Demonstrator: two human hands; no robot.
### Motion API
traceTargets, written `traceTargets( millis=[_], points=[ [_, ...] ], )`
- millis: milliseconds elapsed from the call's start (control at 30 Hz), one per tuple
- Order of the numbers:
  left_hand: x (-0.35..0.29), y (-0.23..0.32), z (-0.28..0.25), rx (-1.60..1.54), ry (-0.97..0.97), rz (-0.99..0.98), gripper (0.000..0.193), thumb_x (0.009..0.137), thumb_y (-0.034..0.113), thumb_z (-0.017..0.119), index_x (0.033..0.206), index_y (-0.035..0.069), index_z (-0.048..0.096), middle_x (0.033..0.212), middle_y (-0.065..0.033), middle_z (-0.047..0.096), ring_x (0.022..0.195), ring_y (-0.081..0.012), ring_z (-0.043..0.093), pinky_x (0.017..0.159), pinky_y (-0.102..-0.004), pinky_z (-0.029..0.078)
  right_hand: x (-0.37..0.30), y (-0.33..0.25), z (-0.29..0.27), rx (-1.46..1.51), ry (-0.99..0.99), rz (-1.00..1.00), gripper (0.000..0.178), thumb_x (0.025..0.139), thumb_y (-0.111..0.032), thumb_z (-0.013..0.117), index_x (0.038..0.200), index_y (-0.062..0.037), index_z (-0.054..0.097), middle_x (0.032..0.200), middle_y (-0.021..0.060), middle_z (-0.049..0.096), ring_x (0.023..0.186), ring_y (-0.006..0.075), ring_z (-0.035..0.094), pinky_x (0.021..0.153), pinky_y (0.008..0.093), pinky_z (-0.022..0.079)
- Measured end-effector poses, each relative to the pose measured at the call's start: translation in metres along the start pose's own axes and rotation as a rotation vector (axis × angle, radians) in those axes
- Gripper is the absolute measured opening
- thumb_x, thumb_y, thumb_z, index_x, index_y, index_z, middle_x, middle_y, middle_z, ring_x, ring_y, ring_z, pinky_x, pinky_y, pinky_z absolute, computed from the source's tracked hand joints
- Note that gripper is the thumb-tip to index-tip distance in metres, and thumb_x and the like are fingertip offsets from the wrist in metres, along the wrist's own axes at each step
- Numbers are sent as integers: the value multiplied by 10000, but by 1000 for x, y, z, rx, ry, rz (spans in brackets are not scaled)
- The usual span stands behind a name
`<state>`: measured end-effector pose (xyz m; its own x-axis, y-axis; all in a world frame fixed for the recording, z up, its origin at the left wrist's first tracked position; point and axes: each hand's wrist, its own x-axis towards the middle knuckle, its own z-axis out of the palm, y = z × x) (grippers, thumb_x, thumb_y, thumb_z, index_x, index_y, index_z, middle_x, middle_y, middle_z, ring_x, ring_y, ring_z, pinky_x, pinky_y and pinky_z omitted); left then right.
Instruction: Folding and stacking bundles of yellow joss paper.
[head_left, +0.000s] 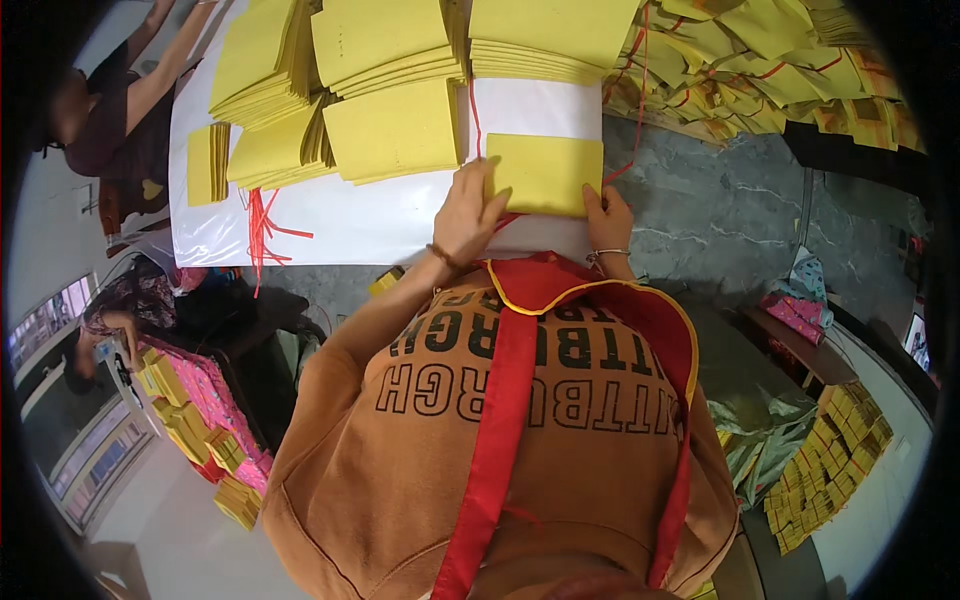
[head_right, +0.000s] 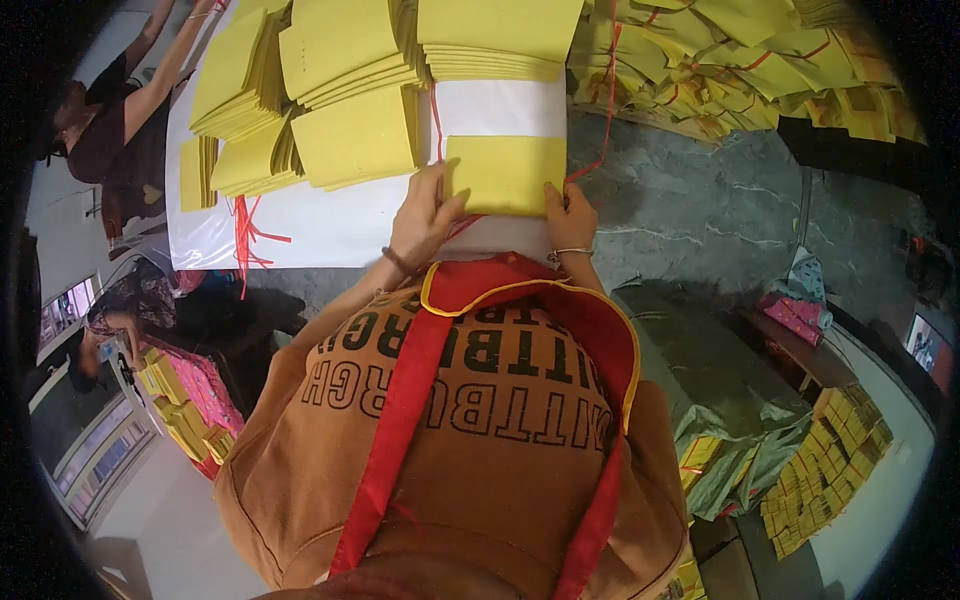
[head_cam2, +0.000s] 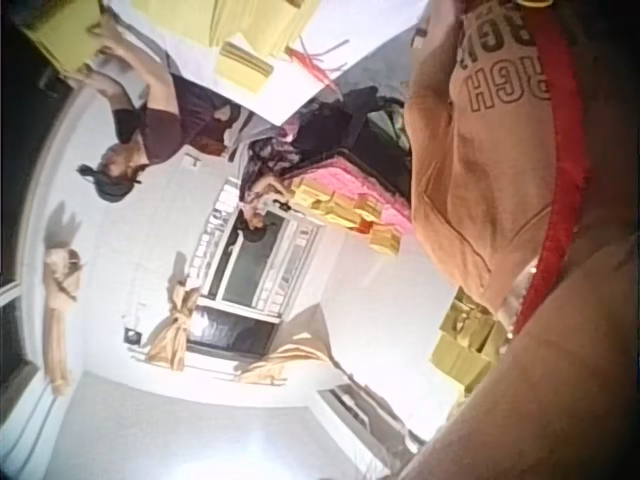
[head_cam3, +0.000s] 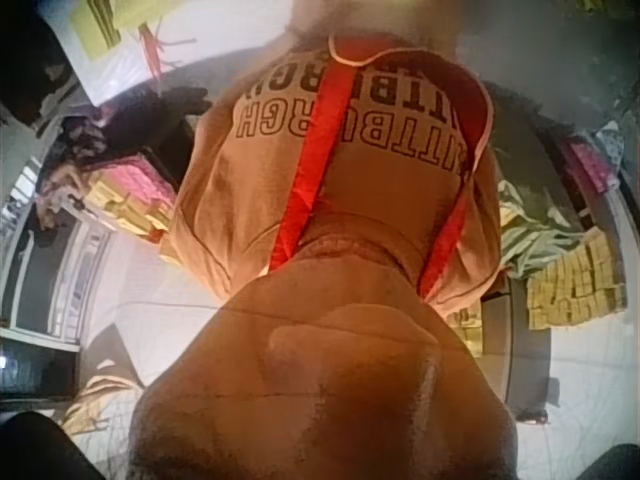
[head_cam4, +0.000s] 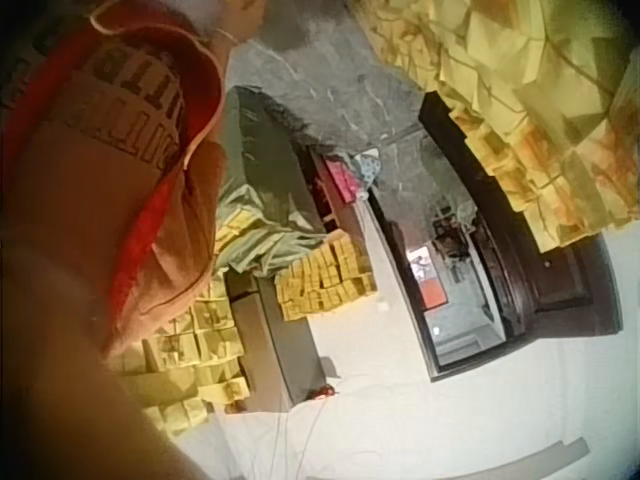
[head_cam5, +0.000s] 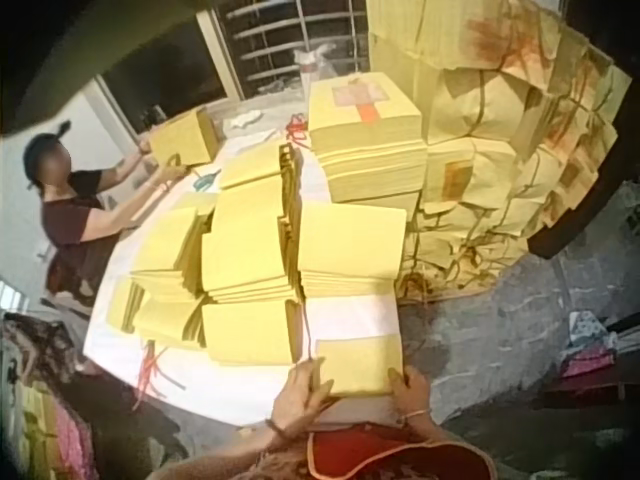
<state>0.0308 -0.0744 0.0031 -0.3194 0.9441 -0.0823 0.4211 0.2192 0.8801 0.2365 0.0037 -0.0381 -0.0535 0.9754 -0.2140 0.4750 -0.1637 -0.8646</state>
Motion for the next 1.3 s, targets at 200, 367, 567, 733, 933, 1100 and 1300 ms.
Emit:
traceTargets(
  millis=[200,367,567,733,933,1100,1300],
  points=[
    [6,36,5,525,-66,582,423,773,131,617,1175,59,508,1226,-161,467,1016,-316,487,832,-408,381,0,-2,0,-91,15,-26,301,822,-291,587,810,10,576,613,144,555,522,223,519,522,347,405],
    [31,25,37,503,-154,646,475,779,184,613,1222,79,475,1299,-160,411,1166,-332,406,949,-437,339,0,4,2,-81,0,-25,297,815,-295,592,798,1,574,614,151,553,527,229,528,521,353,404],
    [33,8,48,655,-195,653,482,801,298,586,1232,115,471,1308,-158,402,1193,-324,377,964,-461,321,-2,-4,-5,-93,-79,128,266,807,-281,607,844,-19,579,730,118,601,639,245,567,575,342,419],
    [33,9,50,716,-175,653,455,800,302,570,1200,101,486,1291,-160,423,1185,-318,393,969,-456,313,-10,-24,-5,-505,191,-670,398,823,-311,578,1116,-48,516,1155,111,520,1048,265,491,847,441,352],
    [33,8,47,638,-183,610,482,747,176,563,1205,54,471,1303,-143,411,1185,-313,390,969,-446,307,-11,-8,20,-782,-101,-606,569,876,-393,453,1348,-98,334,1415,66,305,1306,257,276,998,624,137],
    [39,-5,35,285,-185,598,525,701,136,597,1200,40,464,1272,-146,430,1161,-314,405,957,-439,311,-11,-8,24,-884,-93,-590,585,866,-418,453,1365,-146,316,1447,30,251,1333,258,219,981,669,105],
    [17,14,26,697,-273,691,536,693,132,581,1203,22,457,1221,-176,464,1090,-312,454,926,-423,345,-11,-10,25,-965,-67,-582,607,846,-420,484,1368,-161,315,1461,-1,218,1333,297,204,968,690,101]
  ],
)
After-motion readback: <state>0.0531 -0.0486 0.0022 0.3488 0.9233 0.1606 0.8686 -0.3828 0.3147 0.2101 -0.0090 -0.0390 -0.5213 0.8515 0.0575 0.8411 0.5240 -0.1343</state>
